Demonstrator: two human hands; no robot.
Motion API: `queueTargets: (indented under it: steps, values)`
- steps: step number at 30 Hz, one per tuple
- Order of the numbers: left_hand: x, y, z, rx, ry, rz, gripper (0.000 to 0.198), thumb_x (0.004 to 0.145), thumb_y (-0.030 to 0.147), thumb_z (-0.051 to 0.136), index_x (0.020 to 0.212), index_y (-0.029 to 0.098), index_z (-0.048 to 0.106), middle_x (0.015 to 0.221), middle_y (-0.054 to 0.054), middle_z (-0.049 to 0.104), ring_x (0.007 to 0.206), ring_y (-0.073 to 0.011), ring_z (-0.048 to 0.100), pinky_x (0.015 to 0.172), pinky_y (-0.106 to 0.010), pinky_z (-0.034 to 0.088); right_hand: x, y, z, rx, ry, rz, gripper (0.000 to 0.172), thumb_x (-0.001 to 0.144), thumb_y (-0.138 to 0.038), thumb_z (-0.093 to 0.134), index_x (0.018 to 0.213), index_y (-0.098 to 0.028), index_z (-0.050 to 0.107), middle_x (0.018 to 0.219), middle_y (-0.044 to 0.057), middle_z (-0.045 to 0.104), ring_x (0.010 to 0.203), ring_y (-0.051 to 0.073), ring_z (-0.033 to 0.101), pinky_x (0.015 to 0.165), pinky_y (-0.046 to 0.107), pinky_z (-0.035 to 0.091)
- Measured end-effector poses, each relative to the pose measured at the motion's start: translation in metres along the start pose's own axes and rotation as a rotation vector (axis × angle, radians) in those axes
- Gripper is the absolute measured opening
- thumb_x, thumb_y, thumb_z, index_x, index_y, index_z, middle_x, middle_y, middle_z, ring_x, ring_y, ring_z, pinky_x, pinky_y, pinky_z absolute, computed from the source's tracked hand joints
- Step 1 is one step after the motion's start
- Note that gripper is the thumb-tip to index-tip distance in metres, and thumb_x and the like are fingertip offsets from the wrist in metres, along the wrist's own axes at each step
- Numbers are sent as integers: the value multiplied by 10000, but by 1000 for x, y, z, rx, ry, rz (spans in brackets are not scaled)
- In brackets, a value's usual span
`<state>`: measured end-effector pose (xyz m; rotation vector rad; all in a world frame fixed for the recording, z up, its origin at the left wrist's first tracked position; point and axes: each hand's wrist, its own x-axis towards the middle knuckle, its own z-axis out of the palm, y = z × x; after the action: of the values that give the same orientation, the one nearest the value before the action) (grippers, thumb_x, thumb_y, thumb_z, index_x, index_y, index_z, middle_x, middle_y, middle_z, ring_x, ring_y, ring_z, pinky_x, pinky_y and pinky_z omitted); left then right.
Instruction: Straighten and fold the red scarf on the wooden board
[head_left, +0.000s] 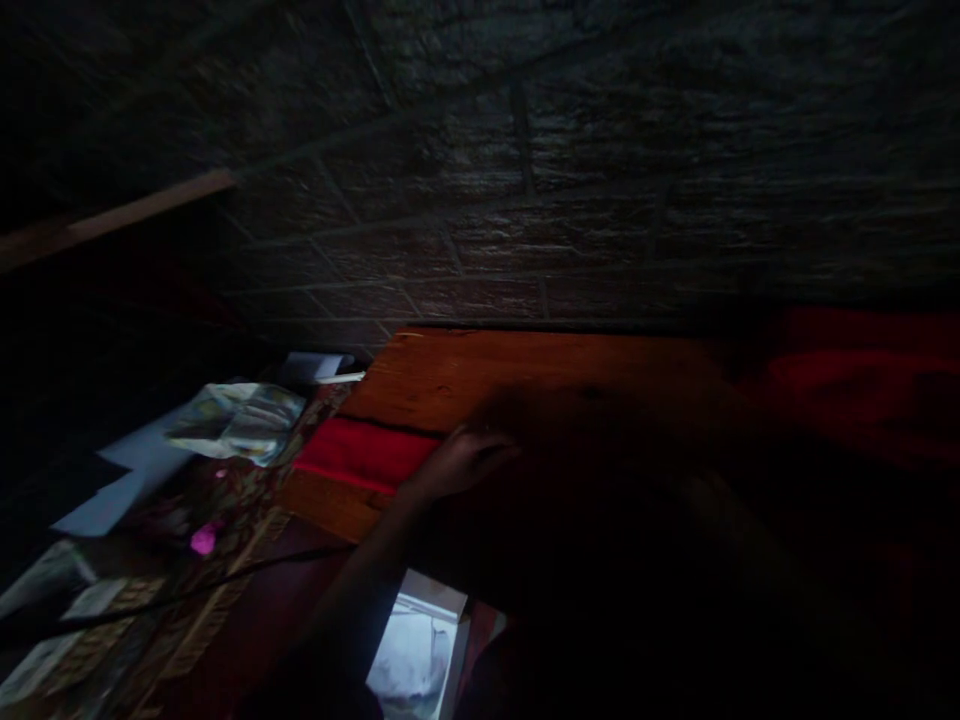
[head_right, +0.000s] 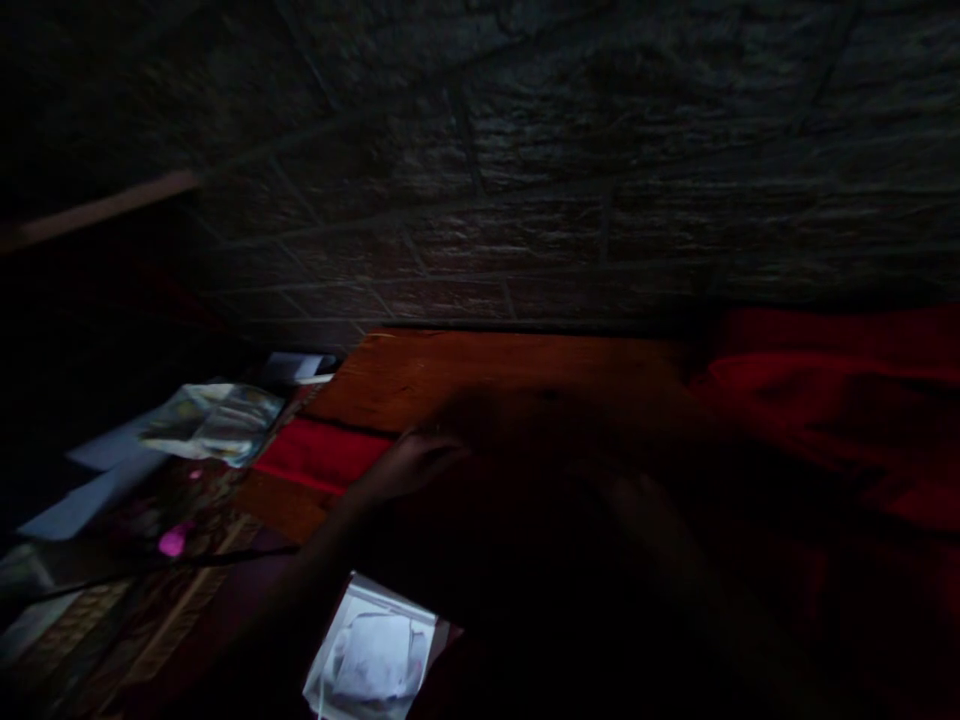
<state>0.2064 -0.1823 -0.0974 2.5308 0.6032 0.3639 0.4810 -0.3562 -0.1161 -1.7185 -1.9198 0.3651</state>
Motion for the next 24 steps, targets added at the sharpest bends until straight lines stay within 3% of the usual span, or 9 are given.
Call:
queueTargets:
  steps: [4, 8, 14, 20, 24]
  values:
    - [-9, -7, -11, -60, 11, -87, 213, 950, 320, 592, 951, 162, 735, 877, -41, 757, 785, -149, 692, 698, -225, 500, -1, -2, -1, -24, 33, -18, 252, 1002, -378, 533, 1132, -192, 644, 1165, 82, 635, 980, 164, 628, 881, 353, 546]
    - [-31, -23, -40, -107, -8, -195, 240, 911, 357, 635, 998, 158, 737, 945, -44, 765, 827, -162, 697, 738, -225, 516, -1, -1, 0, -53, 46, -7, 265, 996, -384, 541, 1152, -190, 634, 1187, 86, 622, 1004, 174, 622, 890, 364, 545]
    - [-66, -61, -81, -81, 29, -413, 355, 875, 487, 624, 911, 161, 759, 877, -30, 766, 777, -173, 685, 703, -226, 527, 0, 1, 2, -57, 45, -2, 278, 995, -382, 544, 1176, -186, 623, 1203, 89, 611, 1014, 181, 617, 888, 371, 547]
    - [-80, -89, -92, 88, 133, -393, 432, 868, 552, 583, 864, 153, 749, 837, -30, 752, 743, -162, 662, 687, -218, 512, 0, 3, 3, -65, 66, 0, 275, 995, -378, 544, 1180, -190, 620, 1210, 91, 607, 1011, 178, 615, 888, 371, 547]
    - [-83, -97, -103, 173, 166, -408, 442, 885, 534, 560, 716, 155, 713, 628, 11, 666, 592, -125, 576, 605, -206, 453, -1, 6, 7, -52, 85, 5, 279, 992, -379, 548, 1184, -188, 618, 1209, 90, 607, 1015, 182, 615, 886, 372, 548]
